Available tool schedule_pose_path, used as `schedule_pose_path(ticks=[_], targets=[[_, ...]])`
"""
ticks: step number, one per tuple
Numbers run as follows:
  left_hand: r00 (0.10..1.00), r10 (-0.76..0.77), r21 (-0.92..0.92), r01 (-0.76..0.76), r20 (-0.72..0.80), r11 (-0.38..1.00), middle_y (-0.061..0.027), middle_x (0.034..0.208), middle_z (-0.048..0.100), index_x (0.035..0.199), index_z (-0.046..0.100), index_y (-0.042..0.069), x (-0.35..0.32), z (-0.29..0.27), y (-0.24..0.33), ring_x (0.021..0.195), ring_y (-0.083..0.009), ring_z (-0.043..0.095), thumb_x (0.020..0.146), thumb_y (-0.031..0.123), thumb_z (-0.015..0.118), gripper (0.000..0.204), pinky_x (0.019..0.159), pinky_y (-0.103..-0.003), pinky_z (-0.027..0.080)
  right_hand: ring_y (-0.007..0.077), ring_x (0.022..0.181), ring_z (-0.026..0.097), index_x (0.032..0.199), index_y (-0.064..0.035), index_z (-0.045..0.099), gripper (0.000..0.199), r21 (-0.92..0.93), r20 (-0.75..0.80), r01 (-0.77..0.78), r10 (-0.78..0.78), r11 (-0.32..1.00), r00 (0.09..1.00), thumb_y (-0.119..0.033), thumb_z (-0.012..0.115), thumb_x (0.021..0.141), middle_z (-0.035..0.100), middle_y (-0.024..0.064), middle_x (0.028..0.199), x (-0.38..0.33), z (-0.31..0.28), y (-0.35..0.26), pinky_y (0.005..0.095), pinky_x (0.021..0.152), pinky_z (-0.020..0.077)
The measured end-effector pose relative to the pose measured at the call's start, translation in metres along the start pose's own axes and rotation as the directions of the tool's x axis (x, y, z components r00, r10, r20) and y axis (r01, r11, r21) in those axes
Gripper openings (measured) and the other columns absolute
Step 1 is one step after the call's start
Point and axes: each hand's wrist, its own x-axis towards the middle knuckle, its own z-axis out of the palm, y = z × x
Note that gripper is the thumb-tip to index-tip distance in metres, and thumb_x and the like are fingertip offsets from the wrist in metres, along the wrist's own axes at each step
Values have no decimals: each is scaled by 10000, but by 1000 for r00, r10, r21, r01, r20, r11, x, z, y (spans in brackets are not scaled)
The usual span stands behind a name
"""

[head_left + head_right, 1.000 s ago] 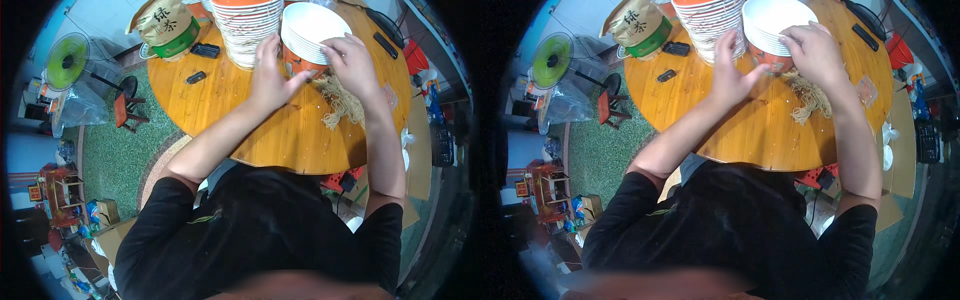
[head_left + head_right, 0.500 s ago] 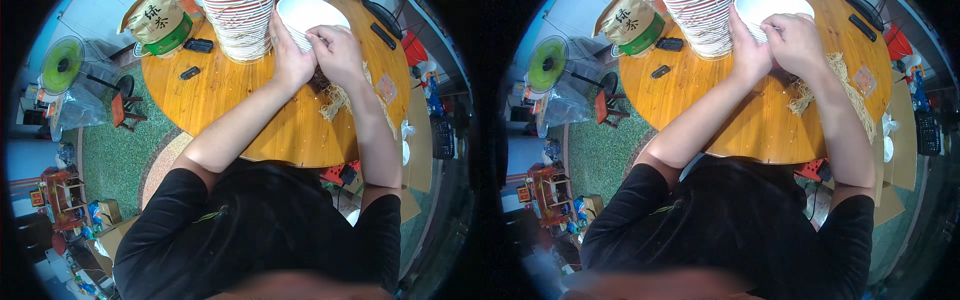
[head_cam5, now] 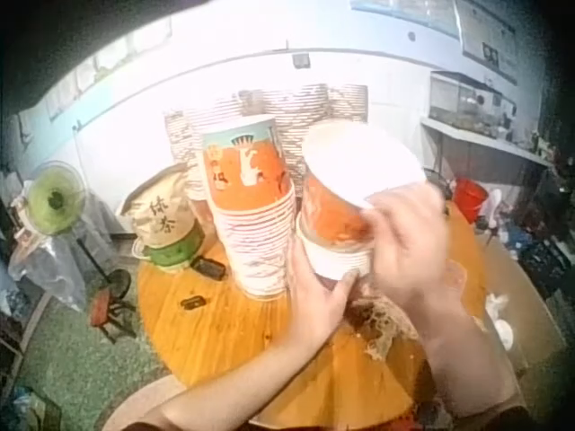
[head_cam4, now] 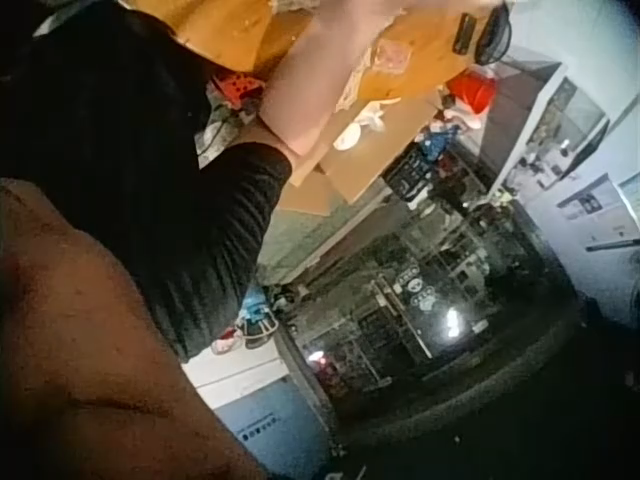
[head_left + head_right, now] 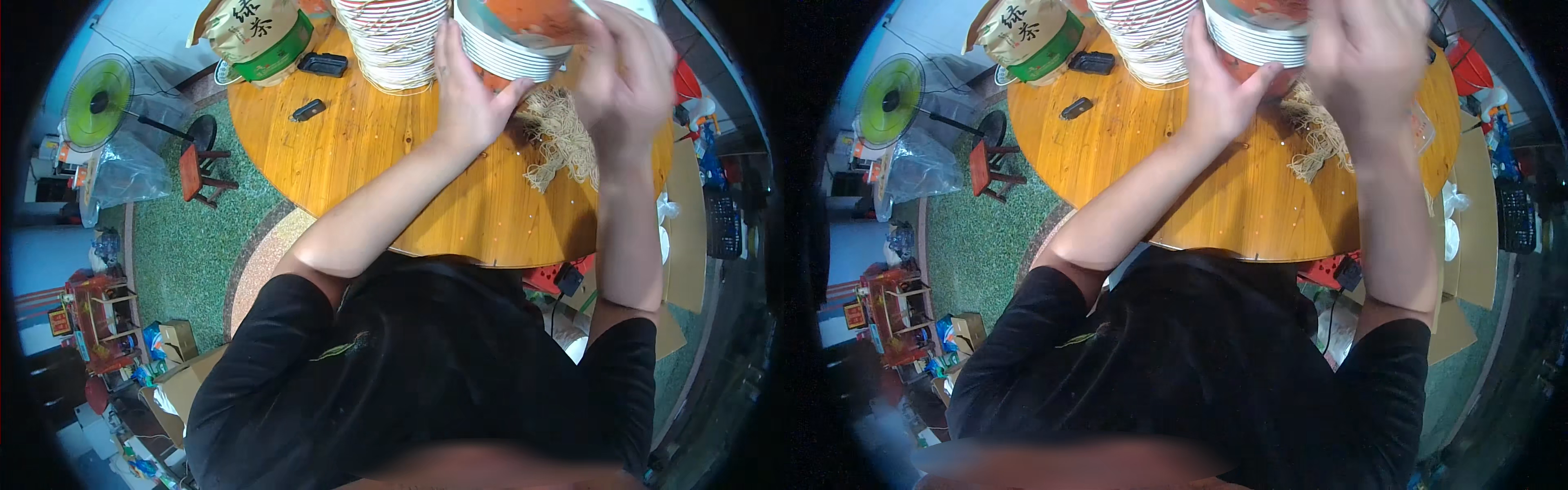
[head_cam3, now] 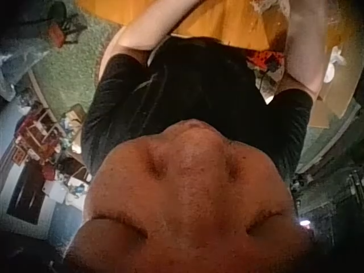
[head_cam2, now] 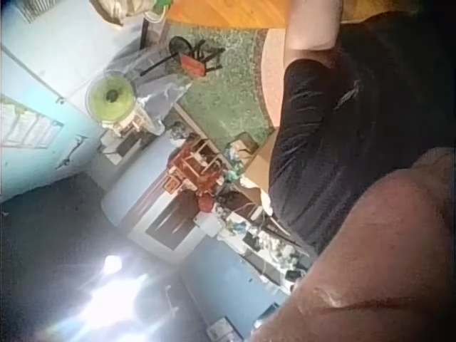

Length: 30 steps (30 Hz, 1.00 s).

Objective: Attaching straw strings as handles to paper buckets and stacking them.

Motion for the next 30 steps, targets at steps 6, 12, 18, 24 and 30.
schedule_pose_path(ticks=[6, 12, 18, 24, 30], targets=[[975, 216, -112, -210, 47, 971, -326, 1732, 193, 1690, 86, -43, -46, -125, -9, 1630, -474, 217, 756, 526, 984, 1415, 1323, -540, 237, 294, 1055, 710, 1064, -132, 784, 147, -186, 605, 18, 100, 982, 790, -126, 753, 920, 764, 58, 1076, 4, -81, -107, 499, 982, 499], [815, 467, -95, -465, 344, 880, -253, 1741, 337, 1688, 356, 111, -48, -217, 12, 1645, -510, 200, 773, 752, 846, 1220, 1315, -687, 84, 317, 1231, 719, 1006, -126, 743, 145, -21, 692, -263, 204, 965, 692, -147, 789, 871, 792, 11, 1115, -79, -75, -136, 569, 1132, 515], [722, 353, -135, -343, 595, 929, -20, 902, 731, 957, 729, 119, -58, -236, 31, 881, -252, 748, 803, 379, 916, 356, 886, -414, 551, 447, 1589, 380, 1510, -33, 558, 827, -123, 661, -479, 432, 869, 614, -456, 891, 883, 400, 252, 1703, -123, -62, -137, 547, 1319, 294], [859, 55, -116, 5, 509, 993, -43, 850, 765, 917, 772, 93, -50, -229, 43, 791, -271, 727, 747, 343, 966, 359, 761, -371, 527, 348, 1588, 370, 1685, 24, 178, 1440, 41, 638, -911, 691, 411, 340, -428, 1069, 649, 324, 224, 1707, -169, -37, -155, 485, 1302, 335], [849, 8, -137, 76, 529, 988, -76, 907, 781, 1045, 788, 77, -36, -228, 48, 863, -279, 752, 770, 242, 969, 368, 856, -375, 546, 304, 1569, 395, 1687, 11, 156, 1299, 291, 647, -952, 713, 96, 270, -249, 1002, 736, 351, 192, 1691, -160, -26, -150, 463, 1297, 346]])
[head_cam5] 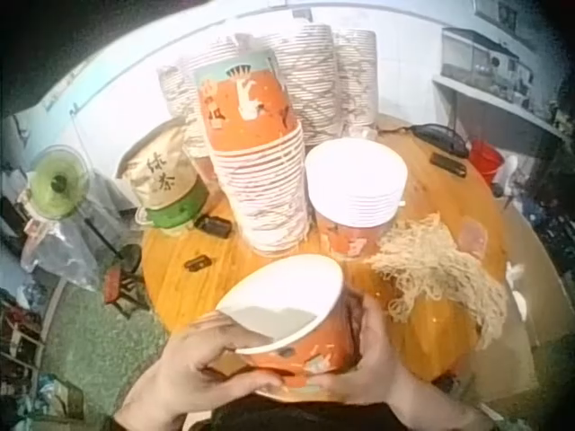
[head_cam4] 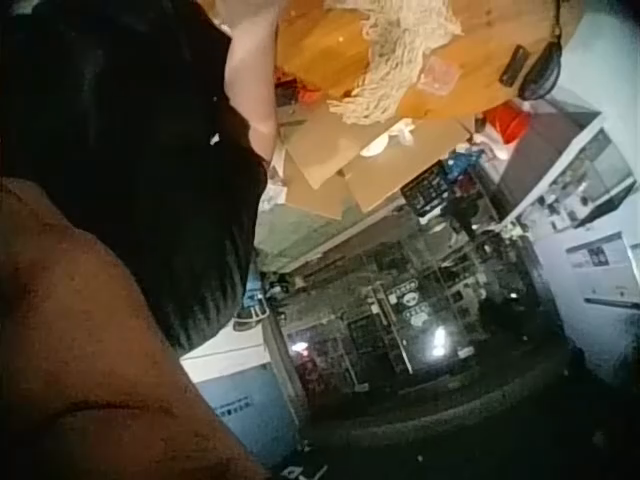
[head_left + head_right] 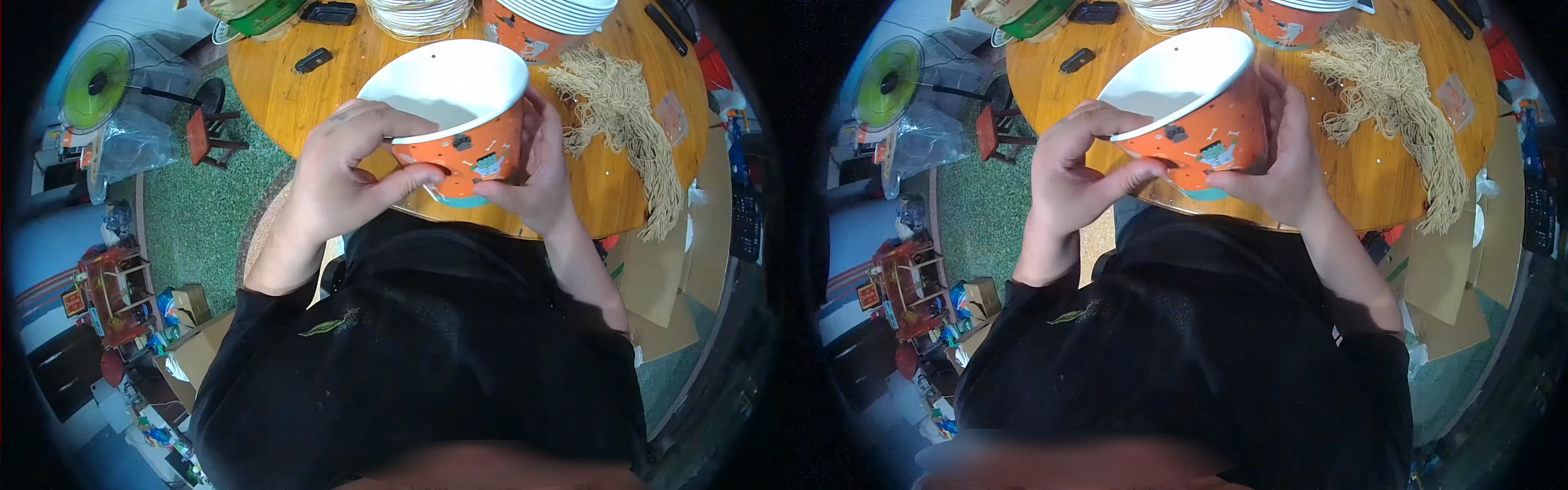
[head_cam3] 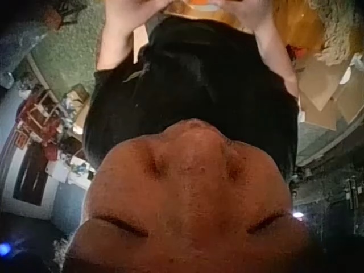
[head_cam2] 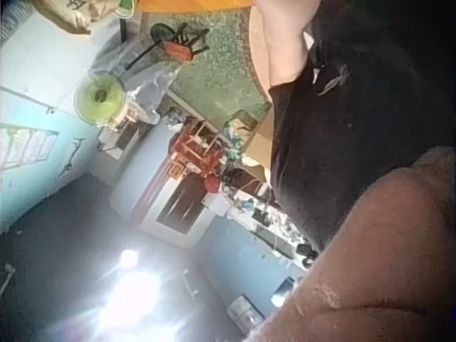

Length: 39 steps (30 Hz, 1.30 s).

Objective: Attaching straw strings as handles to paper buckets and stacking them.

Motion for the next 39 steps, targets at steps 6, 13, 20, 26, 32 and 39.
schedule_pose_path(ticks=[6, 13, 20, 26, 32, 39], targets=[[982, 151, 337, -182, 116, 924, -65, 849, 738, 1071, 795, 85, 9, -5, 6, 817, -273, 728, 796, 181, 922, 318, 809, -387, 525, 338, 1461, 536, 1468, -63, 604, 739, -706, -45, 16, -68, 708, 997, -196, 932, 819, 545, 178, 1583, -10, -16, 0, 425, 1215, 447], [979, 142, 474, -194, 143, 859, -38, 879, 744, 1082, 802, 98, -6, 3, -16, 844, -253, 722, 813, 159, 910, 296, 841, -389, 512, 284, 992, 745, 1086, -29, 787, 141, -899, -243, -186, -97, 397, 965, -50, 776, 948, 776, 129, 1108, -32, -120, -42, 381, 902, 581], [986, 125, 512, -165, 113, 843, -32, 905, 747, 1081, 791, 88, -6, 11, -15, 893, -250, 722, 814, 137, 907, 295, 897, -407, 504, 361, 1020, 686, 1000, -47, 762, 121, -955, 151, 174, -110, 239, 982, -129, 775, 913, 736, 126, 1008, -13, -142, -42, 451, 921, 544], [959, 283, 509, -251, 15, 824, -69, 1100, 734, 1108, 772, 90, -16, 13, -14, 1025, -276, 706, 770, 130, 951, 385, 904, -428, 518, 359, 989, 672, 910, -37, 734, 91, -985, 139, 140, -24, 104, 990, -118, 776, 905, 726, 121, 979, -14, -142, -40, 463, 885, 543], [928, 369, 219, -372, 58, 902, -47, 976, 734, 1037, 779, 73, -37, 39, 3, 887, -246, 715, 772, 119, 949, 318, 758, -380, 542, 280, 858, 688, 973, -9, 753, 98, -928, -65, -45, -40, 370, 997, -54, 814, 912, 734, 116, 951, -37, -104, -45, 368, 789, 549], [952, 175, -22, -175, 252, 984, -116, 1072, 735, 1195, 751, 20, -22, 86, 4, 868, -264, 723, 841, 147, 916, 412, 753, -371, 589, 189, 841, 664, 1002, 9, 748, 63, -855, -142, -69, -103, 514, 985, 7, 776, 946, 721, 96, 953, -52, -64, -45, 296, 771, 522]])
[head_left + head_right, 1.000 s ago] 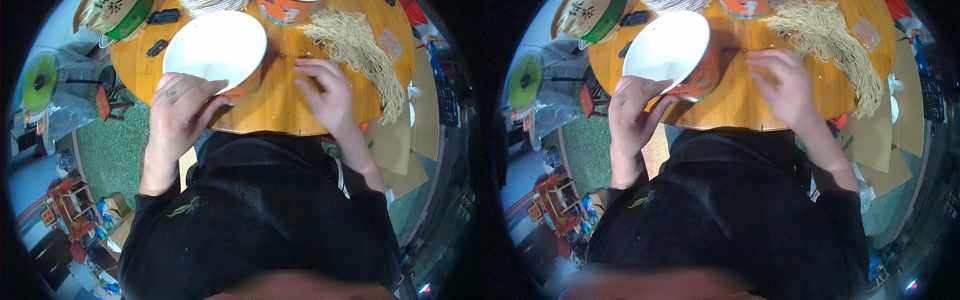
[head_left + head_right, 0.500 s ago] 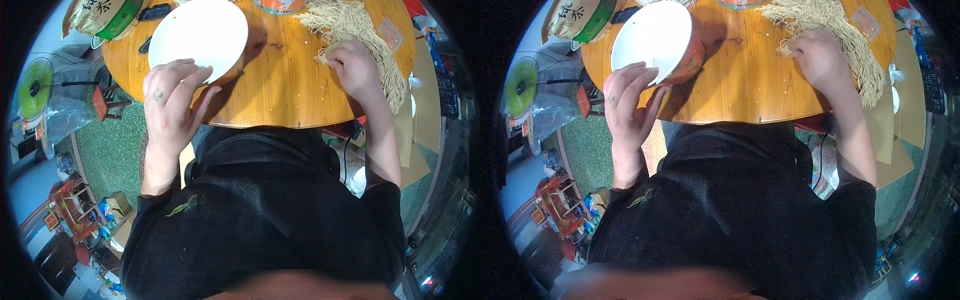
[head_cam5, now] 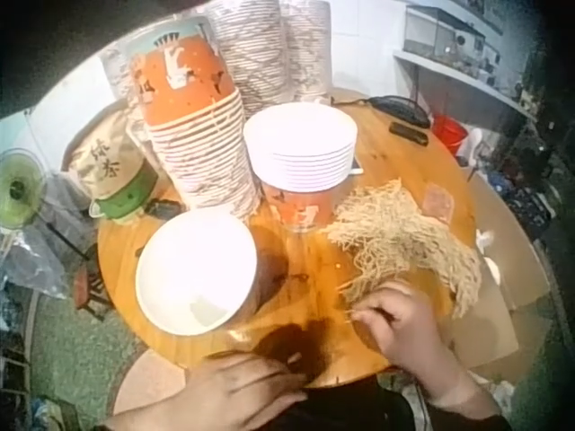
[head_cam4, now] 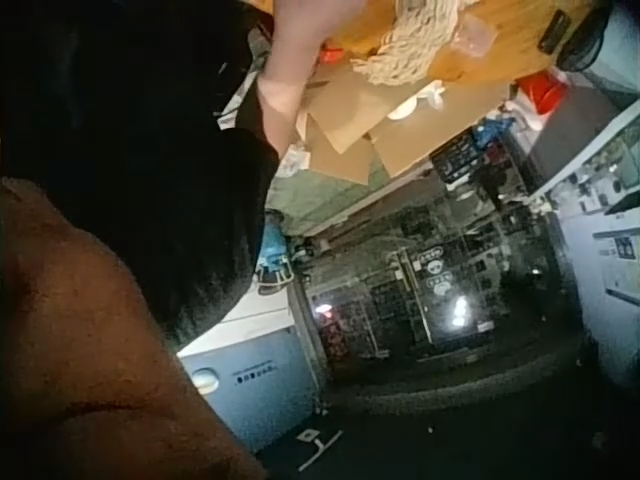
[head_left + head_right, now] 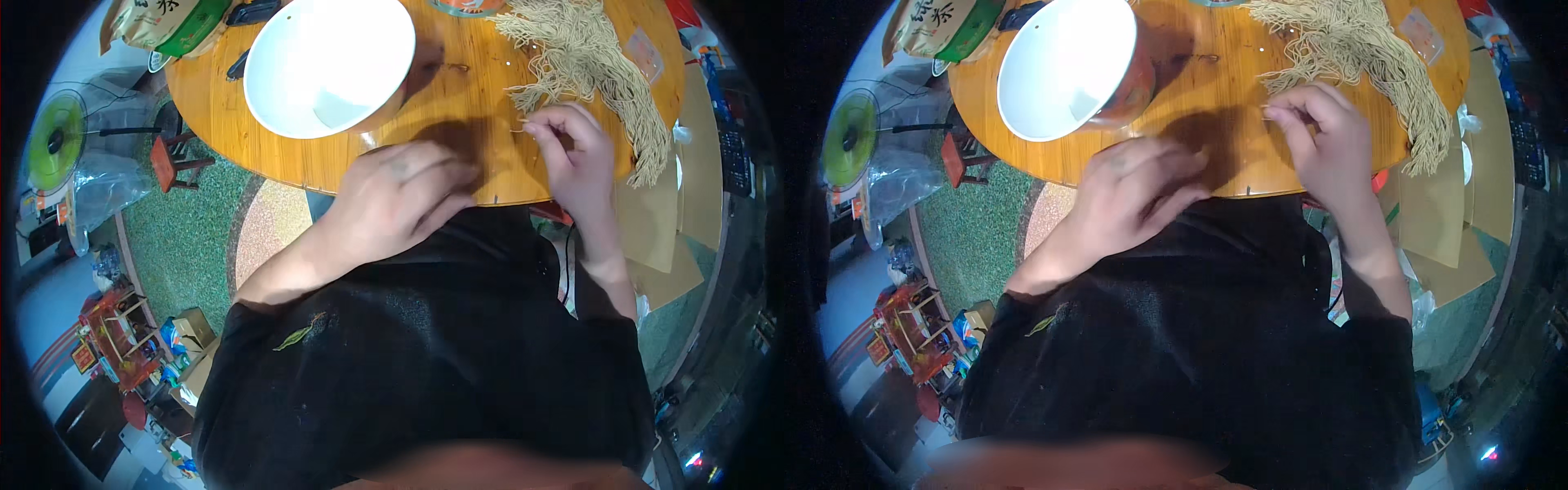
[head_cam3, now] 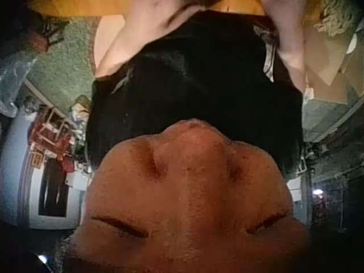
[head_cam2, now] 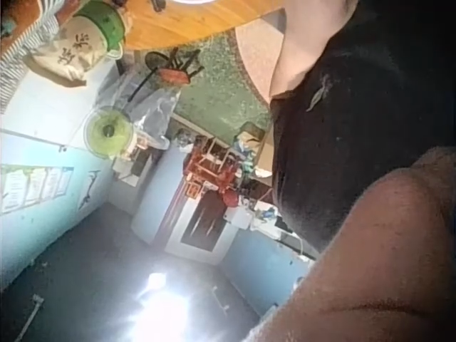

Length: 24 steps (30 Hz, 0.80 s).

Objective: Attaching straw strings as handles to paper buckets and stacking them.

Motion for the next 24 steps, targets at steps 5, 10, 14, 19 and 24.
schedule_pose_path(ticks=[5, 10, 14, 19, 24], targets=[[967, -249, -333, 221, -46, 917, -151, 1353, 644, 1432, 638, 13, 27, 23, -1, 936, -211, 734, 917, 102, 867, 571, 795, -332, 607, 150, 866, 595, 996, 9, 703, 99, 369, 40, -95, 87, 924, 995, 61, 741, 920, 665, 62, 955, -14, 9, -24, 284, 818, 481], [954, -292, -446, 289, 64, 847, -133, 1056, 787, 1285, 729, -36, 21, 36, -8, 854, -173, 767, 999, 45, 780, 302, 755, -297, 617, 266, 877, 654, 925, -30, 703, 114, 226, -33, 127, -123, 966, 992, 25, 774, 855, 713, 83, 923, -4, 6, -35, 383, 834, 522], [936, -349, -470, 327, 42, 820, -129, 965, 801, 1171, 778, -27, 10, 23, -6, 829, -193, 768, 1020, 73, 758, 182, 727, -314, 615, 330, 973, 695, 929, -45, 705, 121, 100, -31, 244, -242, 965, 970, 19, 770, 849, 733, 103, 951, 0, 0, -40, 421, 892, 538], [837, -508, -564, 524, 203, 638, -78, 968, 804, 1200, 774, -35, -19, 5, -2, 792, -102, 715, 1075, 103, 711, 197, 723, -247, 587, 361, 1068, 728, 968, -48, 705, 156, 145, -29, 254, -252, 956, 967, 3, 796, 853, 736, 120, 955, 0, 2, -45, 433, 936, 550], [804, -575, -575, 546, 154, 609, -76, 966, 804, 1187, 785, -28, -34, -17, 8, 772, -96, 698, 1077, 130, 718, 203, 719, -238, 577, 343, 957, 737, 990, -47, 711, 192, 191, 68, 275, -292, 942, 954, -29, 832, 843, 742, 122, 960, 6, 9, -60, 425, 844, 571]])
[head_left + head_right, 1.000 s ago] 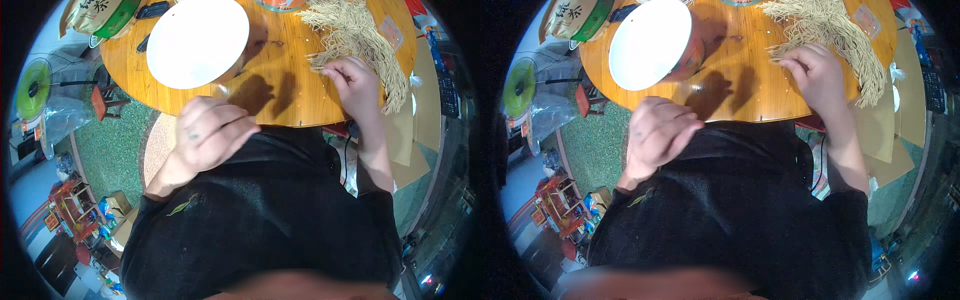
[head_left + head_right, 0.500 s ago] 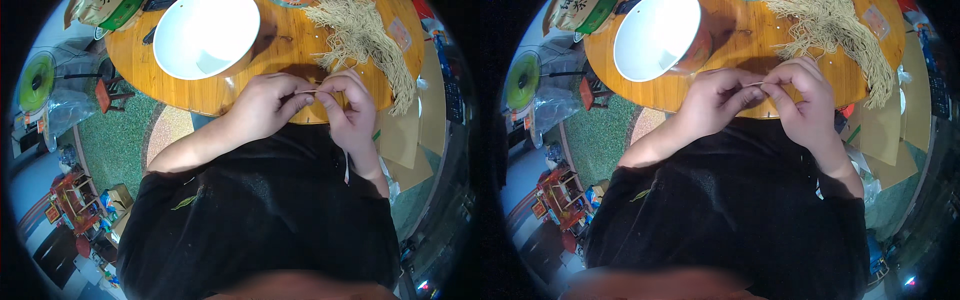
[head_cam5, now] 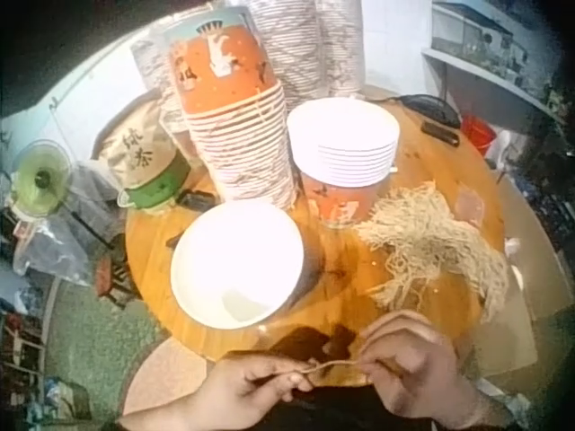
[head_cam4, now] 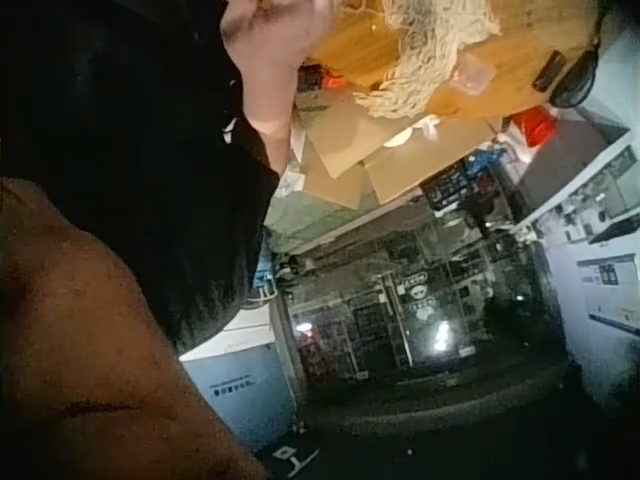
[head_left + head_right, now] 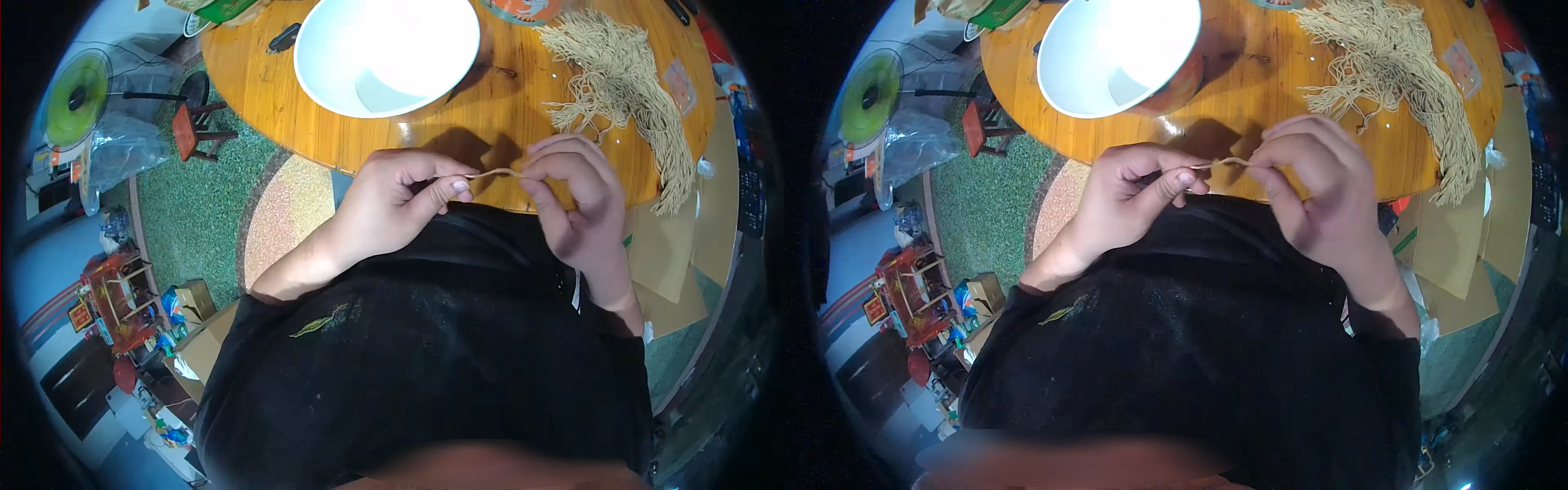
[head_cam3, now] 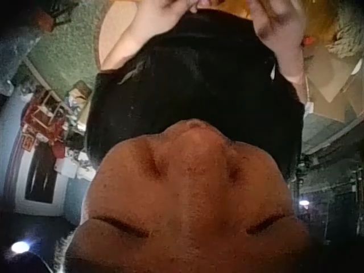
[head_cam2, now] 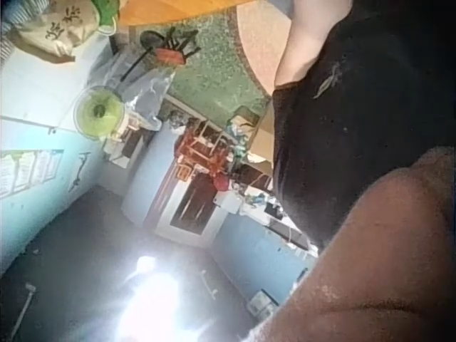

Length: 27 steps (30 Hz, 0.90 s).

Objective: Attaching straw strings as handles to paper buckets and stacking them.

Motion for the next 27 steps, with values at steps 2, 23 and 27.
schedule_pose_path(ticks=[2, 23, 27], targets=[[997, 75, 111, -72, -18, 991, -79, 958, 803, 1158, 789, -30, -4, -6, 1, 766, -101, 699, 1070, 135, 729, 196, 715, -245, 578, 334, 912, 740, 1009, -49, 714, 211, -15, 68, 9, -8, 1000, 998, -40, 842, 841, 742, 120, 962, 4, 8, -12, 417, 797, 579], [980, -192, -334, 196, 44, 922, -73, 961, 798, 1134, 772, -22, -27, -38, -10, 853, -104, 743, 1044, 91, 757, 145, 736, -237, 609, 217, 599, 620, 963, -70, 788, 149, 47, 3, 8, -8, 999, 1000, -24, 853, 836, 627, 49, 729, 0, 63, -39, 345, 528, 473], [981, -187, -295, 194, 53, 936, -68, 957, 786, 1129, 758, -35, -28, -31, -9, 852, -101, 733, 1070, 95, 724, 147, 747, -235, 605, 225, 661, 661, 953, -83, 770, 158, 45, -15, 10, -9, 999, 1000, -32, 849, 826, 644, 49, 771, 1, 67, -41, 351, 556, 507]])
